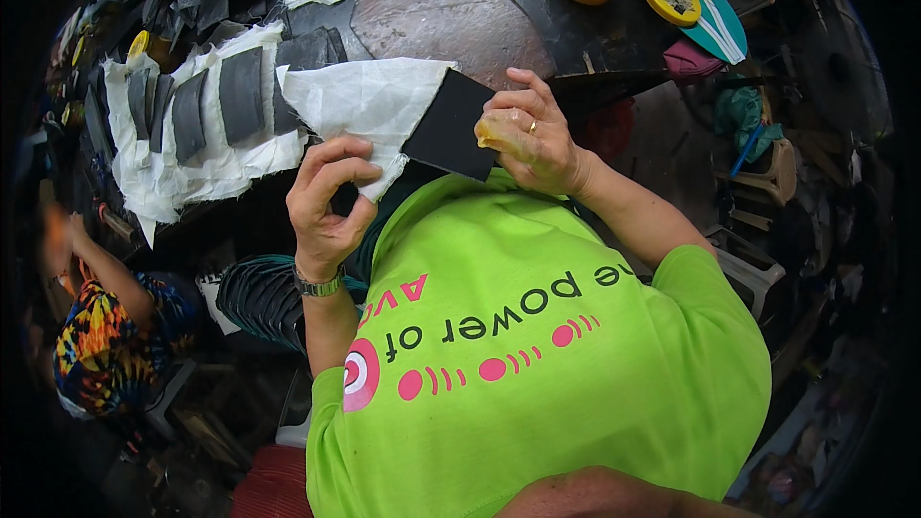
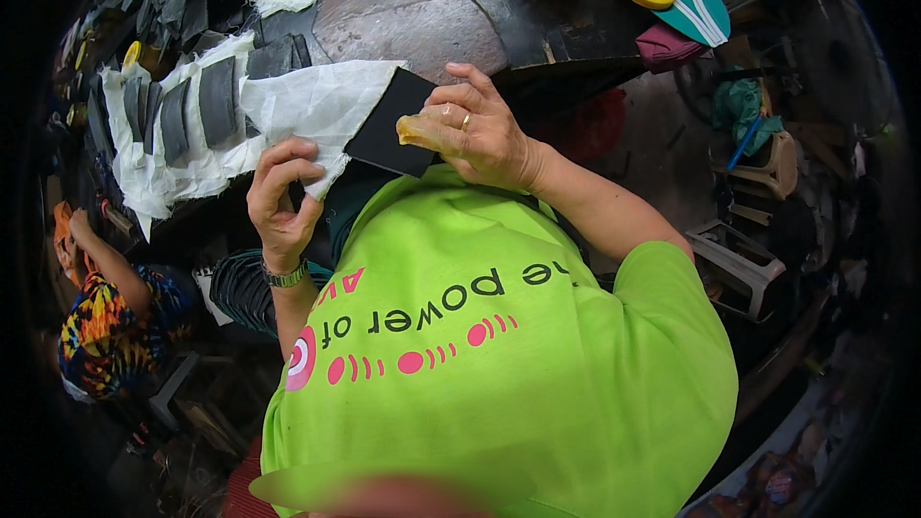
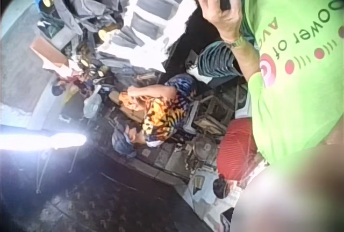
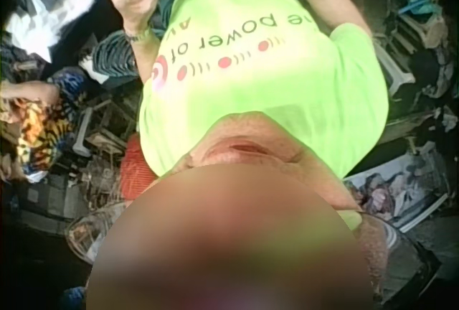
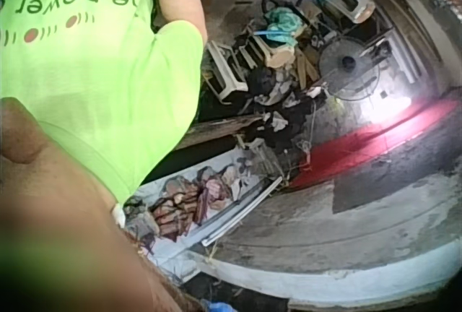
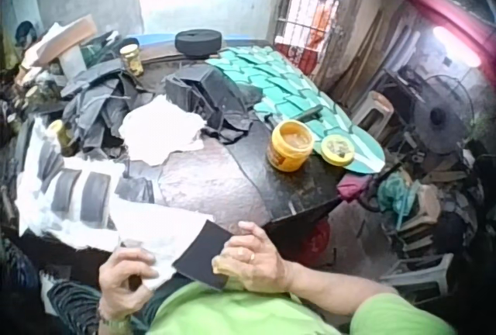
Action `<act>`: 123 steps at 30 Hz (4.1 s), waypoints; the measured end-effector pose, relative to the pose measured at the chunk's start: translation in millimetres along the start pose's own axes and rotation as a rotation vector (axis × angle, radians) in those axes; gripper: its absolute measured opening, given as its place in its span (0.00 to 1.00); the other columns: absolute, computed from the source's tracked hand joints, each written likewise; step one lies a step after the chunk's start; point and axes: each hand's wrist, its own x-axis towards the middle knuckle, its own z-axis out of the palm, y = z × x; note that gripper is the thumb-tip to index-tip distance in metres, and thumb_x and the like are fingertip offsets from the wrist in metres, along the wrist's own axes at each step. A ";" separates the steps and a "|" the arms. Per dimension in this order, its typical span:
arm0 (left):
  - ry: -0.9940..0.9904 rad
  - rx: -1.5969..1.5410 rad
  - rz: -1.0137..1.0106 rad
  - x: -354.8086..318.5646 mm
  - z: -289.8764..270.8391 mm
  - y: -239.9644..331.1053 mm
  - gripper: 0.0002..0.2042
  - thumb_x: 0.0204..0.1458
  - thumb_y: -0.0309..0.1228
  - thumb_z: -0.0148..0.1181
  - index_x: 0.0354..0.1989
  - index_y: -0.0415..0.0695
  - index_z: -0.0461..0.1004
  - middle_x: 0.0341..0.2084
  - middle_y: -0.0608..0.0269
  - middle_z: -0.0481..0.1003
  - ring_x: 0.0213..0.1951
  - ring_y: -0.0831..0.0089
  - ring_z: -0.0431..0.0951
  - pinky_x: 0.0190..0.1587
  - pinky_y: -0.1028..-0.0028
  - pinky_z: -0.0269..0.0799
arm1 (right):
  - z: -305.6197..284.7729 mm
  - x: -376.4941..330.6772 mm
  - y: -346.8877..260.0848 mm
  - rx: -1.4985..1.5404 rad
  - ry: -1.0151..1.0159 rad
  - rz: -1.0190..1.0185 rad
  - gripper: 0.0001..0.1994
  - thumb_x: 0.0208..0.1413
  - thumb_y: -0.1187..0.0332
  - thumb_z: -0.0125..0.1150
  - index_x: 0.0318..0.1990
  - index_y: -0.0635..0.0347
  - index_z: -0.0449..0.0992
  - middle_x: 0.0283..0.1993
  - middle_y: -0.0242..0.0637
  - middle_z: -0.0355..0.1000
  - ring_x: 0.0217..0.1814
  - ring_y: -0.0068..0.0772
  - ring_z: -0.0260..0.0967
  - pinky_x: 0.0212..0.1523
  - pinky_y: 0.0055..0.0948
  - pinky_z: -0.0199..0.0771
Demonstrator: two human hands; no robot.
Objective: The person repeatedly applies a paste-like substance from a yellow container onto small rectangular fabric pieces laid on a workbench. They use a small tool to spread the substance and press the fabric flat, working on multiple pieces in sequence.
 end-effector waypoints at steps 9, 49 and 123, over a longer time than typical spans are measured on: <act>0.026 -0.029 0.035 3.7 2.1 2.2 0.15 0.36 0.15 0.54 0.35 0.38 0.79 0.41 0.55 0.78 0.43 0.64 0.79 0.48 0.70 0.74 | -3.6 -0.8 -2.6 -0.004 0.041 -0.026 0.29 0.34 0.87 0.56 0.50 0.58 0.72 0.41 0.34 0.76 0.50 0.40 0.72 0.67 0.58 0.58; -0.130 0.569 -0.427 187.1 -110.6 -116.1 0.10 0.47 0.31 0.64 0.38 0.43 0.84 0.31 0.57 0.83 0.35 0.68 0.82 0.44 0.72 0.75 | 60.5 115.5 31.1 0.675 -0.011 0.635 0.40 0.56 0.79 0.55 0.75 0.46 0.47 0.42 0.38 0.70 0.37 0.21 0.70 0.41 0.21 0.72; -0.415 0.733 0.127 141.4 92.5 -72.4 0.35 0.61 0.57 0.50 0.70 0.45 0.60 0.71 0.49 0.55 0.73 0.53 0.51 0.72 0.53 0.44 | -138.0 82.6 181.4 -0.732 -0.536 0.891 0.31 0.64 0.34 0.40 0.52 0.45 0.82 0.50 0.51 0.76 0.51 0.50 0.75 0.52 0.46 0.73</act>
